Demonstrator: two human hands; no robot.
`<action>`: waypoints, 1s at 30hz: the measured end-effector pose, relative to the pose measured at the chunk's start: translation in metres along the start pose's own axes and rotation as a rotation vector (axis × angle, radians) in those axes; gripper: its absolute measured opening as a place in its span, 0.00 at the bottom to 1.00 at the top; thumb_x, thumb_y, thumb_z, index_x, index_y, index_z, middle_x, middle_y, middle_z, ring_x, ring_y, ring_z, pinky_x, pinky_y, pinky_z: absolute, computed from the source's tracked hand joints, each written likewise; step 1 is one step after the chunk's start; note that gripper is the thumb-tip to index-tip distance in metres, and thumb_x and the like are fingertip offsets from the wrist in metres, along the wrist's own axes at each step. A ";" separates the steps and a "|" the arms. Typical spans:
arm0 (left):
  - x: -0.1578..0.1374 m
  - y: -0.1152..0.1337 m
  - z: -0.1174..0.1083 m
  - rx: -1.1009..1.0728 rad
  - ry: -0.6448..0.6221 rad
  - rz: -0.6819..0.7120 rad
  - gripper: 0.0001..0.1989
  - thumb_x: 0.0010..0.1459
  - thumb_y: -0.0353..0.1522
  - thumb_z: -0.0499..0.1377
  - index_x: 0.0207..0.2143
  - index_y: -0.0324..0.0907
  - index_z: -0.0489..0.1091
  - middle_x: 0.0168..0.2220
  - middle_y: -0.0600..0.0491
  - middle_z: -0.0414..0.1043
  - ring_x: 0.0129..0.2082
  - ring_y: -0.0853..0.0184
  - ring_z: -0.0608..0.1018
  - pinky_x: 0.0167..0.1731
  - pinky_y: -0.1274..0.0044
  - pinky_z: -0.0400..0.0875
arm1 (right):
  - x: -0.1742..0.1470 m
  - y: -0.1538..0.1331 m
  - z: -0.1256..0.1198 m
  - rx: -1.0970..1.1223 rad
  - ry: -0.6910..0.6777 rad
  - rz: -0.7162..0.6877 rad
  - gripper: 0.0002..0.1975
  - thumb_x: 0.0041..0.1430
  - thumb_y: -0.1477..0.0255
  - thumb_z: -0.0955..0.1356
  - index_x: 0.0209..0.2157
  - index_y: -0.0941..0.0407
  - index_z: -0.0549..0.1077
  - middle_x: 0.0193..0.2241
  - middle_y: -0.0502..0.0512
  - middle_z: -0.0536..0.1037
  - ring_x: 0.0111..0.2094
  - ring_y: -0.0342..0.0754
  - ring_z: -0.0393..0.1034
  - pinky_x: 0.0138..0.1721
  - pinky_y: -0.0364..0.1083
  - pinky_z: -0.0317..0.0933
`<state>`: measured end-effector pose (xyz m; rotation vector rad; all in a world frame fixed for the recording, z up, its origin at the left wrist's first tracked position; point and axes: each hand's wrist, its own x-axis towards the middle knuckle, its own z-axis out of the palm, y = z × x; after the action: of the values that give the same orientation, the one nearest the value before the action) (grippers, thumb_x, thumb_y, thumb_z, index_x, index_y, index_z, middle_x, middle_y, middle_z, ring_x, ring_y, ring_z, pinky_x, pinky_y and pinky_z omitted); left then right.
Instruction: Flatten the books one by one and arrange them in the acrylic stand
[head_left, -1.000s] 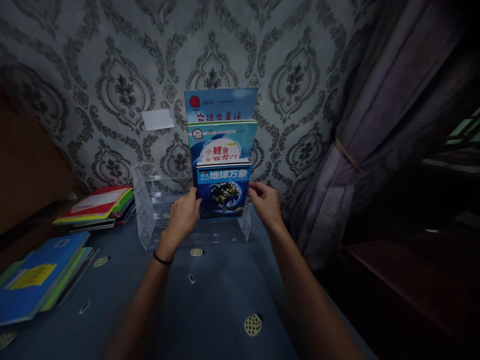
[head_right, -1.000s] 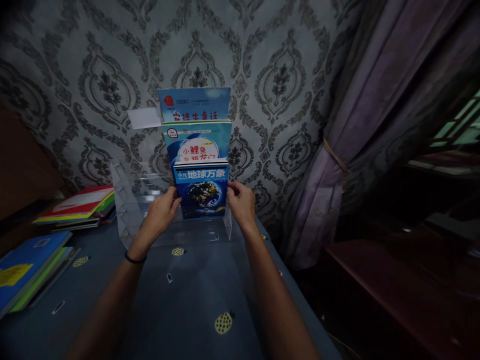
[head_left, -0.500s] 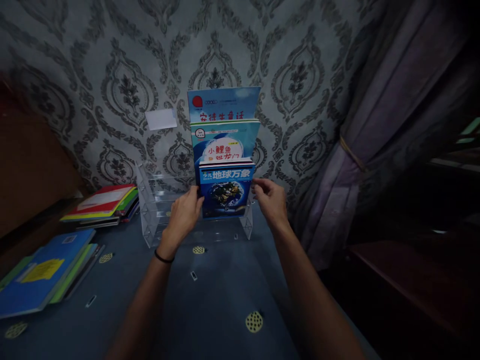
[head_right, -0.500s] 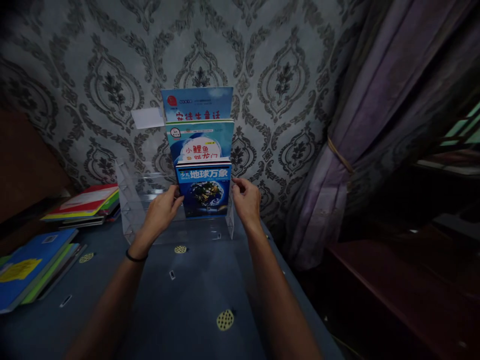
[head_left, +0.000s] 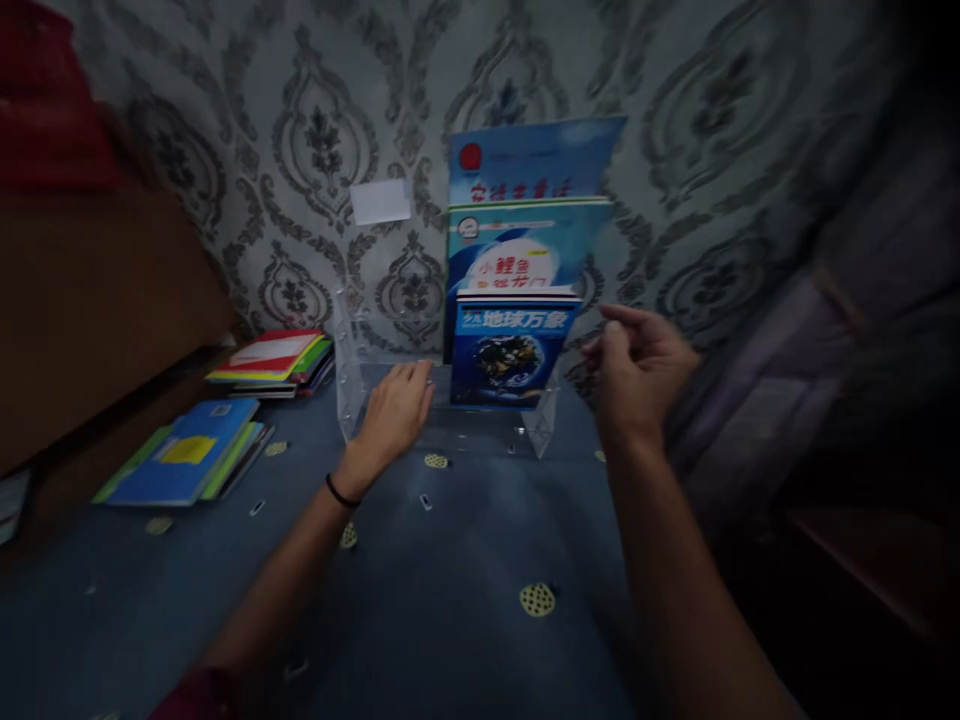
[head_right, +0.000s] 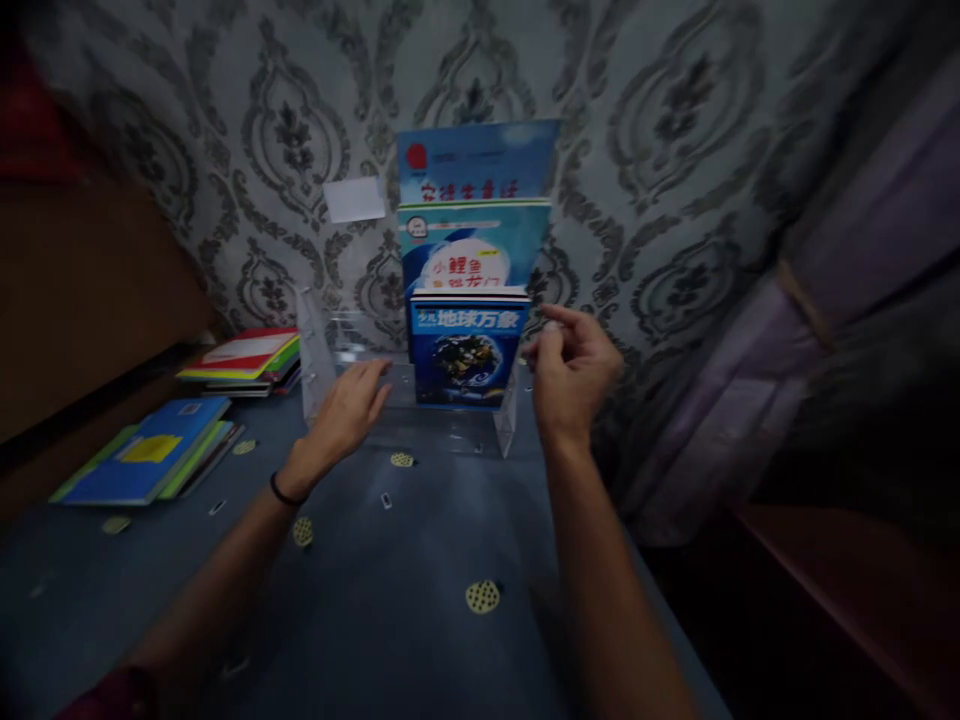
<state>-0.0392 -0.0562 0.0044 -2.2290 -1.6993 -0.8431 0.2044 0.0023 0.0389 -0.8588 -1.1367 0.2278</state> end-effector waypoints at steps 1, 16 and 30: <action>-0.008 -0.005 -0.001 0.010 -0.012 0.003 0.15 0.69 0.29 0.51 0.56 0.38 0.66 0.50 0.42 0.75 0.54 0.56 0.75 0.54 0.65 0.71 | -0.004 -0.009 0.003 0.029 -0.032 -0.006 0.14 0.55 0.69 0.66 0.39 0.60 0.78 0.16 0.45 0.70 0.16 0.42 0.62 0.21 0.43 0.57; -0.142 -0.161 -0.067 0.504 -0.100 -0.631 0.19 0.69 0.36 0.51 0.57 0.35 0.66 0.57 0.32 0.70 0.58 0.44 0.71 0.55 0.56 0.66 | -0.199 -0.033 0.065 -0.095 -1.209 -0.347 0.14 0.65 0.75 0.63 0.44 0.52 0.80 0.27 0.53 0.81 0.27 0.49 0.75 0.31 0.45 0.65; -0.184 -0.213 -0.096 0.527 -0.455 -0.799 0.23 0.70 0.44 0.48 0.57 0.37 0.64 0.58 0.35 0.70 0.59 0.48 0.73 0.53 0.63 0.70 | -0.260 -0.025 0.039 0.040 -1.372 -0.223 0.16 0.68 0.78 0.62 0.49 0.54 0.78 0.42 0.56 0.84 0.43 0.52 0.80 0.46 0.52 0.74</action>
<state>-0.2998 -0.1867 -0.0566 -1.4288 -2.6884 0.0656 0.0505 -0.1431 -0.1196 -0.4553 -2.4653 0.7047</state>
